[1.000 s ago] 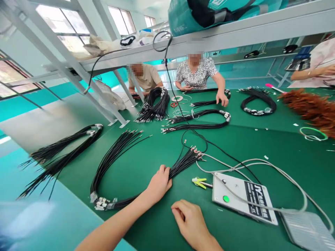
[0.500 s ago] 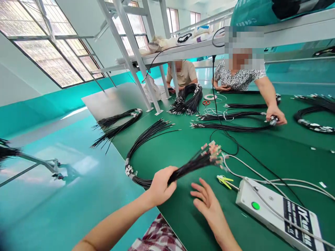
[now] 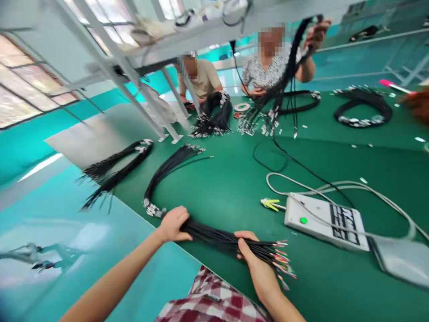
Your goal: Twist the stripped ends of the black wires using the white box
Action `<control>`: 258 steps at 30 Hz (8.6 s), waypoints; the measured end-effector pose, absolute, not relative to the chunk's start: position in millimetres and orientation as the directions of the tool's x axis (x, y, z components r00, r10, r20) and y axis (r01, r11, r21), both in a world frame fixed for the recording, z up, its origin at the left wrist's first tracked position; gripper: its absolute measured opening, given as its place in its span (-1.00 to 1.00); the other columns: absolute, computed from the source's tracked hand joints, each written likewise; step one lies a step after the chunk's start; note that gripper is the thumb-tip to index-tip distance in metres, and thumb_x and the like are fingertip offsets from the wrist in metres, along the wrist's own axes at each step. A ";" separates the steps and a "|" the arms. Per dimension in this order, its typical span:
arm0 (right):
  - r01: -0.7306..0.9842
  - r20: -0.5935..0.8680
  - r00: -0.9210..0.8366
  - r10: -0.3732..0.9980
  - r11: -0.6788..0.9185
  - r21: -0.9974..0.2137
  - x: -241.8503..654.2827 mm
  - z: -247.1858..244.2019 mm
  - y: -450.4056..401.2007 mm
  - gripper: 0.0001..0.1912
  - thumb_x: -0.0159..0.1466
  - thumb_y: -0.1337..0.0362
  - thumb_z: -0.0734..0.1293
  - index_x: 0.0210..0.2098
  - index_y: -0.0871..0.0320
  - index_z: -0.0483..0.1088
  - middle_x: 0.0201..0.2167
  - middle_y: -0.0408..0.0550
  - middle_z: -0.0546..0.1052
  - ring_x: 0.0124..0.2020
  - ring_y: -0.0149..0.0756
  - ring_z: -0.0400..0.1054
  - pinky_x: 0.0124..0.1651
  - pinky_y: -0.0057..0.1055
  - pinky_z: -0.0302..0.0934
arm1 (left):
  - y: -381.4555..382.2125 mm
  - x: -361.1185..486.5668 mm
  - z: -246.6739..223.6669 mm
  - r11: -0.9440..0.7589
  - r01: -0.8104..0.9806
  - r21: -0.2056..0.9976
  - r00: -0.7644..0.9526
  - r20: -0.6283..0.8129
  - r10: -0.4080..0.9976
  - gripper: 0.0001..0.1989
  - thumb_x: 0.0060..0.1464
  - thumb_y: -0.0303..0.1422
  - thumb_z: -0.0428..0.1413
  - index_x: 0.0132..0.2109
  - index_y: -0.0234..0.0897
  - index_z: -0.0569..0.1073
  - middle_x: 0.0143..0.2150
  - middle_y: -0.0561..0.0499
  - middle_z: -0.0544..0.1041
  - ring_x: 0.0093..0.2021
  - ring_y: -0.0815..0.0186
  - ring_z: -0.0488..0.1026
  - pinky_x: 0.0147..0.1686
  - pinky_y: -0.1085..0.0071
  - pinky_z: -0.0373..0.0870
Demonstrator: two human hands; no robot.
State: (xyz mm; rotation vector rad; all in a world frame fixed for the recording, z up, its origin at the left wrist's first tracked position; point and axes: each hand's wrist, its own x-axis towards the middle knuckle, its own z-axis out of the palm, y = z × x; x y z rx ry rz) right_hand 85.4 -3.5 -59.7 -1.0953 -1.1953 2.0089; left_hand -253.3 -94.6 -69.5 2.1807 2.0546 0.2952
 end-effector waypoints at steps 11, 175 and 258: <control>0.097 -0.385 -0.661 0.644 -0.435 -0.895 157.6 -16.1 5.3 -0.64 0.28 -0.04 0.39 -0.20 0.13 0.55 -0.29 -0.02 0.63 -0.31 -0.28 0.51 -0.11 -0.26 0.39 | -20.3 -156.0 -37.3 -0.175 0.865 0.471 0.224 -0.049 0.973 -0.62 0.34 -0.15 -0.04 0.14 -0.25 0.39 0.12 -0.20 0.45 0.13 0.05 0.36 0.13 0.12 0.23; -0.185 -0.337 -0.679 0.653 -0.596 -0.782 125.1 -31.1 63.2 -0.71 0.13 0.08 0.51 -0.47 0.18 0.50 -0.53 -0.17 0.50 -0.55 -0.51 0.27 -0.43 -0.51 0.16 | -4.2 -43.4 -28.3 0.163 -0.074 0.984 0.050 -0.160 0.986 -0.75 0.22 -0.18 0.17 -0.25 -0.30 0.40 -0.49 0.08 0.45 -0.59 0.51 0.30 -0.61 0.58 0.23; 0.789 0.615 -0.352 0.706 0.577 -0.212 198.4 -33.3 71.5 -0.83 0.30 0.43 0.37 -0.15 0.08 0.36 0.01 -0.02 0.62 0.08 -0.12 0.44 0.08 -0.17 0.15 | 97.9 -64.2 -57.9 0.112 0.408 0.906 -0.147 -0.056 0.988 -0.87 0.16 -0.45 0.07 -0.38 -0.26 0.38 -0.53 0.12 0.43 -0.53 0.41 0.37 -0.46 0.50 0.22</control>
